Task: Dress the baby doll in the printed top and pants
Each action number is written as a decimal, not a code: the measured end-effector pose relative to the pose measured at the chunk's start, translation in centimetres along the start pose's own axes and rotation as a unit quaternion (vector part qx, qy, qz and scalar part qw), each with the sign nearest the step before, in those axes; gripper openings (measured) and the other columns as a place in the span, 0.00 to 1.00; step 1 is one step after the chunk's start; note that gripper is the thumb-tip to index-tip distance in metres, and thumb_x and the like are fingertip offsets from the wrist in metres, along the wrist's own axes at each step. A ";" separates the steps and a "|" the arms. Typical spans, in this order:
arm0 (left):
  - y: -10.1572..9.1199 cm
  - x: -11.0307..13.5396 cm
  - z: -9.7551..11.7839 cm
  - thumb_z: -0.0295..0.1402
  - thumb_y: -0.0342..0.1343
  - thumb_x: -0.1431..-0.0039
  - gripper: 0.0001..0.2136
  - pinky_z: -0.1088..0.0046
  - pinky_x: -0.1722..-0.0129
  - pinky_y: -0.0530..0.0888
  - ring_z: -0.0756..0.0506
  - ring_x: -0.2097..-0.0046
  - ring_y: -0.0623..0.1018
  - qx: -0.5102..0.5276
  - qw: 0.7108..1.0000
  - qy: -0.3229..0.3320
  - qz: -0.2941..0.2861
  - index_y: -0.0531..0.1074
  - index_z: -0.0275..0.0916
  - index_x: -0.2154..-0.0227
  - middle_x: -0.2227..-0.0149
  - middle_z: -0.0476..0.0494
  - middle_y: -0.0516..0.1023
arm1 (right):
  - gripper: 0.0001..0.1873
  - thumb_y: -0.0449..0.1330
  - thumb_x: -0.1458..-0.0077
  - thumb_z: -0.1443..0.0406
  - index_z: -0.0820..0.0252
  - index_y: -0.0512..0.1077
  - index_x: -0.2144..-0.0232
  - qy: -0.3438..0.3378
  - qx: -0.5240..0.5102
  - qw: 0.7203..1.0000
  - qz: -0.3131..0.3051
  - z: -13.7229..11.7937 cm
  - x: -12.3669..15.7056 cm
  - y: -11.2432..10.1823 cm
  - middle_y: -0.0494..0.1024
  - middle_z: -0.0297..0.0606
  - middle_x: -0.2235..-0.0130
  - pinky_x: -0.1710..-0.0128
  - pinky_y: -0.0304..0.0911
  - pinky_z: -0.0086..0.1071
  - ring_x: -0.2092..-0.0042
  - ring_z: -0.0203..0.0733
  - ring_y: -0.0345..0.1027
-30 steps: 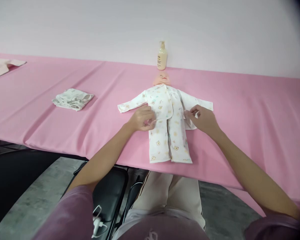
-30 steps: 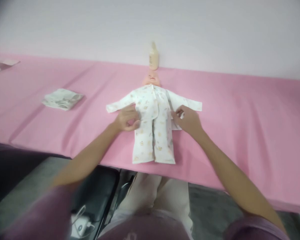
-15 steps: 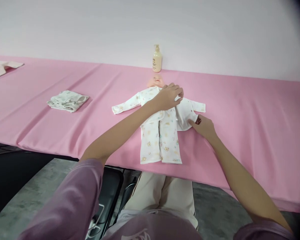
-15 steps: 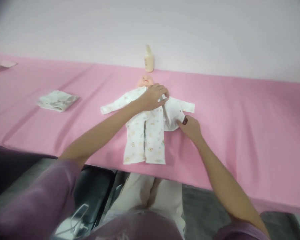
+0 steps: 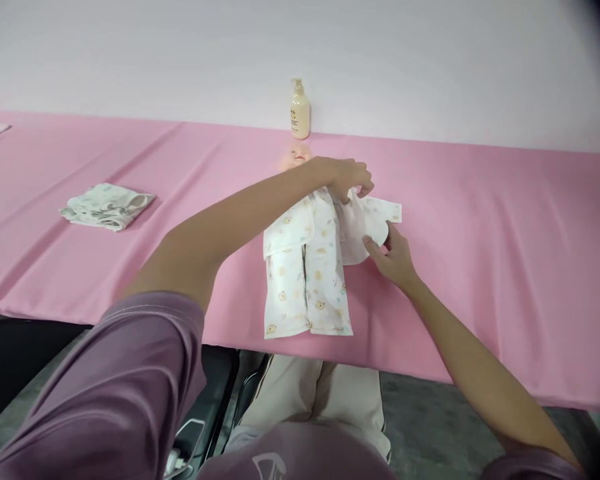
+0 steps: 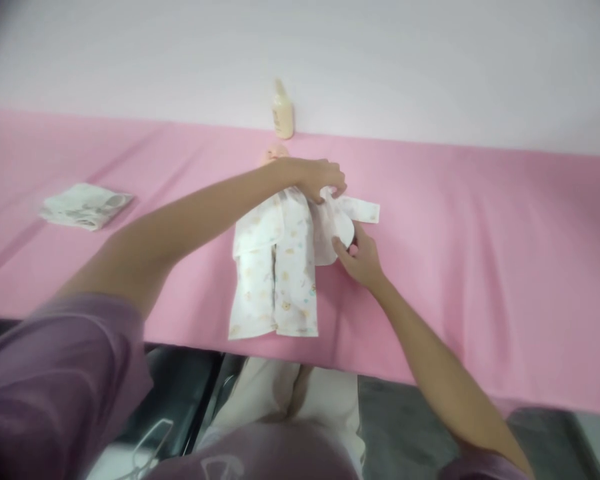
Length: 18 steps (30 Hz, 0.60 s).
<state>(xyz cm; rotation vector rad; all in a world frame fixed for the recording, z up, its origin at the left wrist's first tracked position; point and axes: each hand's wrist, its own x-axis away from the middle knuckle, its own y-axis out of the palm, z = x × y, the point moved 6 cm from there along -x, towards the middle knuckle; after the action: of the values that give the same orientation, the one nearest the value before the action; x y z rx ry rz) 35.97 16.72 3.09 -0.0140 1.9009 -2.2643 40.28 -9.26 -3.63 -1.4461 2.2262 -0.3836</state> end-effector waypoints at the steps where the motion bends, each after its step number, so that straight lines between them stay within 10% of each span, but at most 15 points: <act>1: -0.7 0.4 -0.1 0.23 0.81 0.54 0.18 0.47 0.33 0.75 0.29 0.41 0.80 -0.008 1.000 0.014 -0.019 0.87 0.46 0.61 0.51 0.42 0.87 | 0.25 0.68 0.30 0.43 0.51 0.73 0.44 -0.002 0.003 1.000 -0.003 -0.5 0.1 0.0 0.86 0.46 0.49 0.47 0.79 0.51 0.50 0.58 0.82; 9: -8.1 9.0 -4.6 0.34 0.74 0.36 0.15 0.36 0.28 0.70 0.26 0.42 0.82 0.012 0.994 -0.010 0.107 0.73 0.44 0.72 0.66 0.42 0.72 | 0.15 0.66 0.28 0.51 0.48 0.65 0.54 -0.088 0.070 0.987 -0.113 -7.8 -1.9 3.8 0.79 0.35 0.61 0.58 0.67 0.43 0.63 0.48 0.71; 14: -7.4 15.3 -5.9 0.43 0.69 0.27 0.15 0.36 0.28 0.70 0.25 0.41 0.81 0.030 0.964 -0.077 0.253 0.75 0.42 0.67 0.63 0.41 0.72 | 0.07 0.66 0.28 0.59 0.52 0.71 0.57 -0.190 0.178 0.931 -0.254 -11.3 -2.5 7.5 0.79 0.33 0.67 0.52 0.63 0.43 0.63 0.47 0.72; 18: -5.9 19.7 -3.4 0.43 0.69 0.24 0.10 0.39 0.34 0.76 0.27 0.44 0.81 0.032 0.933 -0.109 0.342 0.79 0.44 0.55 0.53 0.35 0.82 | 0.16 0.59 0.18 0.51 0.53 0.73 0.59 -0.167 0.164 0.955 -0.180 -12.4 -4.2 6.6 0.83 0.37 0.62 0.54 0.62 0.41 0.63 0.45 0.71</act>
<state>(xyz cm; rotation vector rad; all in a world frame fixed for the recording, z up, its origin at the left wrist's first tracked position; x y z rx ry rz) 15.36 18.13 6.08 0.3378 1.4167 -1.7577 30.17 -2.92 4.86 -1.5910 1.5505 -0.5513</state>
